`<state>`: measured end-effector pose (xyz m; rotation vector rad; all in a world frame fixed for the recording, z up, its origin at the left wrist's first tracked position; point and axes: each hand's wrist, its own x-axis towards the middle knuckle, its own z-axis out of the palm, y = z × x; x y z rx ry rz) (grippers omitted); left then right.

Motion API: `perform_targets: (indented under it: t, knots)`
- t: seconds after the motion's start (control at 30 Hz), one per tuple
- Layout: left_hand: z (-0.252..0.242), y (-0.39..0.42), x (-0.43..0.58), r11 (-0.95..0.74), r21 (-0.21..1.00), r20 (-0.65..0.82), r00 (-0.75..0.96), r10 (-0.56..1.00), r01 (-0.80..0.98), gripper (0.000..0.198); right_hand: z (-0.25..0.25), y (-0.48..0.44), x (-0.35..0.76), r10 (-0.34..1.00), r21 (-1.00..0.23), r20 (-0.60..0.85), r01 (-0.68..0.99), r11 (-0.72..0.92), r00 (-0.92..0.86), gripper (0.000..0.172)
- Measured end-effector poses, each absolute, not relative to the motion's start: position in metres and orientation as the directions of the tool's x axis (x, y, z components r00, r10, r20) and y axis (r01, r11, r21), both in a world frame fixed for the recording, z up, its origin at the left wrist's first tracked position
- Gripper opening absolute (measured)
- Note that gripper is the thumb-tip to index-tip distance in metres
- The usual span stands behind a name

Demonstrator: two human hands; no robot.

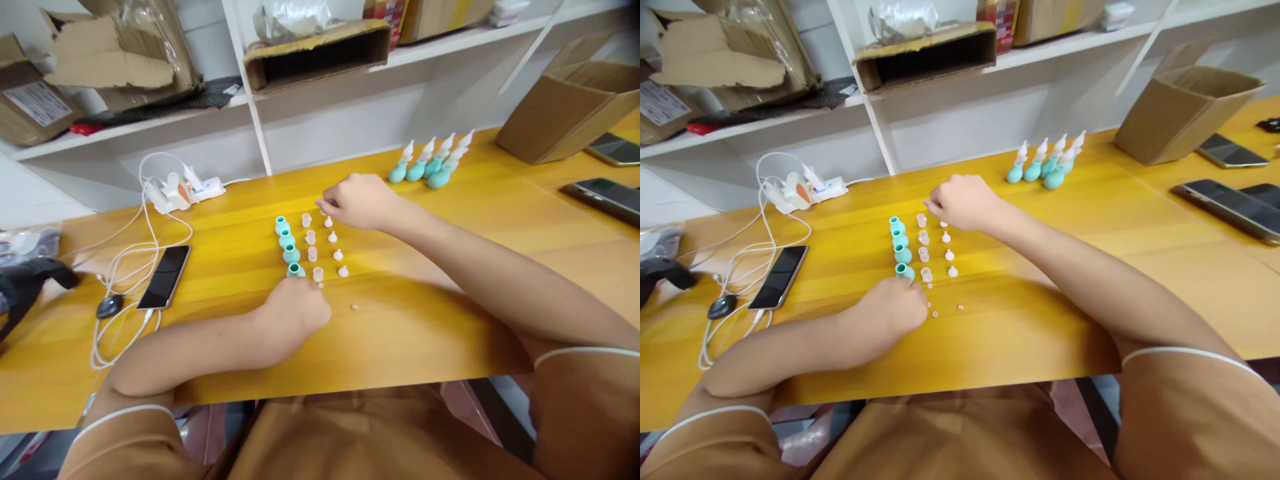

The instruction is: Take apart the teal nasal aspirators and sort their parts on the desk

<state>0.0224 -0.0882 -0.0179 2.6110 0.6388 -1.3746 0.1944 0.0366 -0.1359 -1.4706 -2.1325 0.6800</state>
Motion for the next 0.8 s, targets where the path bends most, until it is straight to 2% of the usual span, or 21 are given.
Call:
perform_targets:
  t: [0.07, 0.13, 0.3, 0.4, 0.5, 0.57, 0.63, 0.7, 0.8]
  knots:
    - [-0.019, -0.087, 0.023, -0.9, -0.096, -0.812, 0.49, 0.318, 0.425, 0.032, -0.144, 0.053, 0.192, 0.965, -0.485, 0.021, 0.841, 0.24, -0.263, 0.046]
    - [-0.017, -0.087, 0.022, -0.894, -0.11, -0.805, 0.489, 0.336, 0.433, 0.03, -0.155, 0.071, 0.187, 0.966, -0.431, -0.052, 0.878, 0.208, -0.254, 0.051]
    - [0.007, -0.078, 0.015, -0.85, -0.167, -0.792, 0.444, 0.418, 0.5, 0.025, -0.181, 0.092, 0.172, 0.926, -0.428, -0.192, 0.877, 0.218, -0.324, 0.056]
    - [0.027, -0.06, 0.007, -0.795, -0.209, -0.696, 0.484, 0.53, 0.569, 0.014, -0.188, 0.091, 0.172, 0.925, -0.428, -0.212, 0.881, 0.201, -0.314, 0.068]
    - [0.039, -0.031, -0.004, -0.688, -0.238, -0.536, 0.499, 0.682, 0.685, 0.03, -0.182, 0.09, 0.183, 0.963, -0.45, -0.17, 0.886, 0.115, -0.211, 0.086]
    - [0.036, -0.011, -0.013, -0.608, -0.132, -0.389, 0.523, 0.758, 0.783, 0.02, -0.168, 0.087, 0.192, 0.981, -0.536, -0.109, 0.841, 0.078, -0.16, 0.091]
    - [0.026, 0.006, -0.022, -0.591, 0.026, -0.307, 0.569, 0.763, 0.806, 0.034, -0.147, 0.079, 0.198, 0.981, -0.677, -0.024, 0.726, 0.124, -0.19, 0.091]
    - [0.013, 0.018, -0.029, -0.616, 0.156, -0.247, 0.635, 0.732, 0.772, 0.046, -0.126, 0.065, 0.198, 0.955, -0.791, 0.086, 0.564, 0.239, -0.284, 0.088]
    - [-0.003, 0.025, -0.036, -0.655, 0.293, -0.143, 0.709, 0.69, 0.697, 0.048, -0.1, 0.042, 0.189, 0.886, -0.794, 0.211, 0.456, 0.402, -0.414, 0.079]
